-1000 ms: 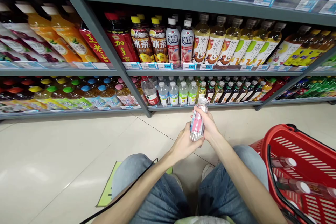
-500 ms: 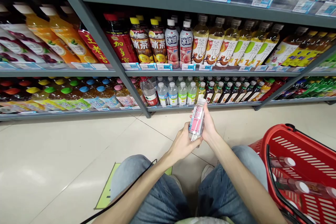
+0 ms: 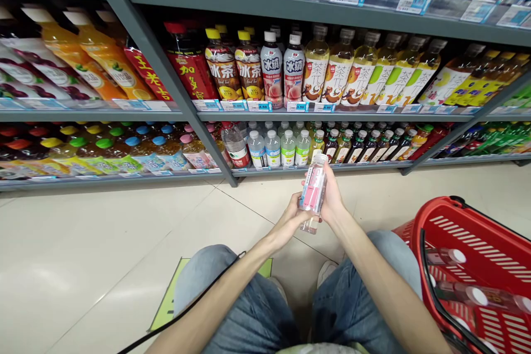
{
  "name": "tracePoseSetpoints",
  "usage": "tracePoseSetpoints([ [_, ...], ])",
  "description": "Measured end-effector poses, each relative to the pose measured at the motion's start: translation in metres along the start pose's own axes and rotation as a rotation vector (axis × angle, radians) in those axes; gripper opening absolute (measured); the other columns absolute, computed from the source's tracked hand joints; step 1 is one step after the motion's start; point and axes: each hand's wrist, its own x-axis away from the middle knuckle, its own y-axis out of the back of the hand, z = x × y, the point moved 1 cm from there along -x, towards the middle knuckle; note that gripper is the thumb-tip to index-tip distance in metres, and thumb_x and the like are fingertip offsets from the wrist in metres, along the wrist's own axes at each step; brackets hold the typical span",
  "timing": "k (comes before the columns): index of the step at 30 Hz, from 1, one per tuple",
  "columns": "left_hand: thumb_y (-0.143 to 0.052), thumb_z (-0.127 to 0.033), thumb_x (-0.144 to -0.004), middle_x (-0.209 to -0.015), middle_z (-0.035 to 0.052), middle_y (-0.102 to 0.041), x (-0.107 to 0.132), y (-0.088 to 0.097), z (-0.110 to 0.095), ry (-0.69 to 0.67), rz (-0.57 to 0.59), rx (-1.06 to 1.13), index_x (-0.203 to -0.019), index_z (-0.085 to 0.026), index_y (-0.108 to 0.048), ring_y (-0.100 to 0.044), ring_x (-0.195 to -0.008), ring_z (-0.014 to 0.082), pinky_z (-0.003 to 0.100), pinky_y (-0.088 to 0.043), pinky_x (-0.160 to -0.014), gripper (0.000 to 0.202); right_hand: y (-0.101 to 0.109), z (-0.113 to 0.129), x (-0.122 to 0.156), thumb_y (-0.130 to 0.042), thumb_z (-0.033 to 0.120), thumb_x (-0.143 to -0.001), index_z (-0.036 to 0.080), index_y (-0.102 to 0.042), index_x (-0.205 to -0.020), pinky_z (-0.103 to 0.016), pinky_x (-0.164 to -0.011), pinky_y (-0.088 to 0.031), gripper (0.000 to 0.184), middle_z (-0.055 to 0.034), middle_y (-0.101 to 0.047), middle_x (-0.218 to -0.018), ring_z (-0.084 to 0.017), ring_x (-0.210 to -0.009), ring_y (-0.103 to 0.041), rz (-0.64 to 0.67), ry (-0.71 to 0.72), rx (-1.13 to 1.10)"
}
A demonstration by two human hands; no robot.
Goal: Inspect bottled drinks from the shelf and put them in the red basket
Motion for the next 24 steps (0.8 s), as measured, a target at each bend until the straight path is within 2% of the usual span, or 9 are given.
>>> tracePoseSetpoints([
  [2,-0.068,-0.032,-0.078,-0.115,0.0104,-0.059,0.000,0.000,0.000,0.014,0.021,0.086,-0.128,-0.021,-0.033,-0.067,-0.093,0.0235,0.042,-0.059,-0.075,0.062,-0.001,0.002,0.001,-0.058,0.078,-0.076,0.022,-0.060,-0.079,-0.030,-0.045,-0.050,0.056,-0.0010,-0.062,-0.061,-0.017,-0.047,-0.057,0.024,-0.116,-0.076],
  [4,-0.071,-0.027,-0.077,-0.110,0.0073,-0.060,0.000,-0.001,0.001,-0.016,0.043,0.073,-0.130,-0.021,-0.034,-0.066,-0.086,0.0191,0.038,-0.057,-0.076,0.066,-0.002,0.005,0.003,-0.063,0.072,-0.077,0.021,-0.061,-0.080,-0.029,-0.047,-0.051,0.051,-0.0009,-0.064,-0.064,-0.016,-0.049,-0.058,0.028,-0.153,-0.137],
  [7,-0.073,-0.026,-0.081,-0.104,0.0042,-0.060,0.000,-0.003,0.002,-0.089,0.076,0.023,-0.137,-0.021,-0.035,-0.061,-0.081,0.0143,0.032,-0.054,-0.075,0.067,-0.004,0.010,0.006,-0.074,0.061,-0.073,0.022,-0.061,-0.087,-0.027,-0.051,-0.052,0.044,0.0002,-0.067,-0.072,-0.016,-0.060,-0.064,-0.002,-0.042,-0.149],
  [10,-0.072,-0.032,-0.085,-0.106,0.0058,-0.060,0.000,-0.006,0.002,-0.135,0.110,0.023,-0.143,-0.020,-0.035,-0.061,-0.084,0.0154,0.031,-0.054,-0.075,0.069,-0.002,0.016,0.007,-0.084,0.050,-0.065,0.025,-0.060,-0.094,-0.026,-0.054,-0.053,0.046,0.0034,-0.068,-0.077,-0.016,-0.067,-0.066,-0.063,0.083,-0.123],
  [12,-0.071,-0.034,-0.086,-0.108,0.0073,-0.061,0.000,-0.007,0.002,-0.178,0.069,-0.060,-0.146,-0.019,-0.034,-0.061,-0.085,0.0170,0.033,-0.054,-0.077,0.073,0.000,0.020,0.007,-0.088,0.042,-0.062,0.024,-0.062,-0.096,-0.024,-0.055,-0.053,0.047,0.0038,-0.069,-0.079,-0.015,-0.069,-0.066,-0.072,0.124,-0.116],
  [16,-0.080,-0.032,-0.075,-0.120,0.0092,-0.059,0.002,-0.007,0.003,-0.315,-0.181,-0.535,-0.149,-0.021,-0.038,-0.061,-0.102,0.0240,0.039,-0.052,-0.091,0.085,0.003,0.025,0.005,-0.089,0.036,-0.059,0.020,-0.064,-0.090,-0.025,-0.052,-0.054,0.043,0.0003,-0.070,-0.081,-0.016,-0.070,-0.065,-0.049,0.107,-0.114],
  [18,-0.081,-0.031,-0.073,-0.119,0.0084,-0.058,0.002,-0.008,0.005,-0.384,-0.248,-0.707,-0.150,-0.023,-0.038,-0.059,-0.107,0.0259,0.041,-0.050,-0.096,0.089,0.004,0.027,0.005,-0.088,0.037,-0.061,0.020,-0.064,-0.088,-0.025,-0.050,-0.054,0.040,-0.0011,-0.071,-0.082,-0.017,-0.069,-0.066,-0.039,0.064,-0.165],
  [21,-0.078,-0.030,-0.074,-0.123,0.0093,-0.053,0.003,-0.008,0.006,-0.487,-0.249,-0.757,-0.154,-0.024,-0.031,-0.056,-0.114,0.0270,0.044,-0.048,-0.101,0.093,0.003,0.030,0.006,-0.083,0.039,-0.067,0.021,-0.063,-0.087,-0.025,-0.049,-0.053,0.034,-0.0001,-0.071,-0.081,-0.016,-0.065,-0.066,0.011,0.015,-0.286],
  [24,-0.076,-0.030,-0.074,-0.131,0.0121,-0.045,0.004,-0.004,0.004,-0.594,-0.165,-0.704,-0.154,-0.025,-0.030,-0.050,-0.123,0.0301,0.048,-0.045,-0.105,0.093,0.003,0.034,0.010,-0.075,0.038,-0.073,0.021,-0.062,-0.086,-0.025,-0.053,-0.054,0.025,0.0014,-0.069,-0.077,-0.014,-0.062,-0.065,0.124,0.037,-0.402],
])
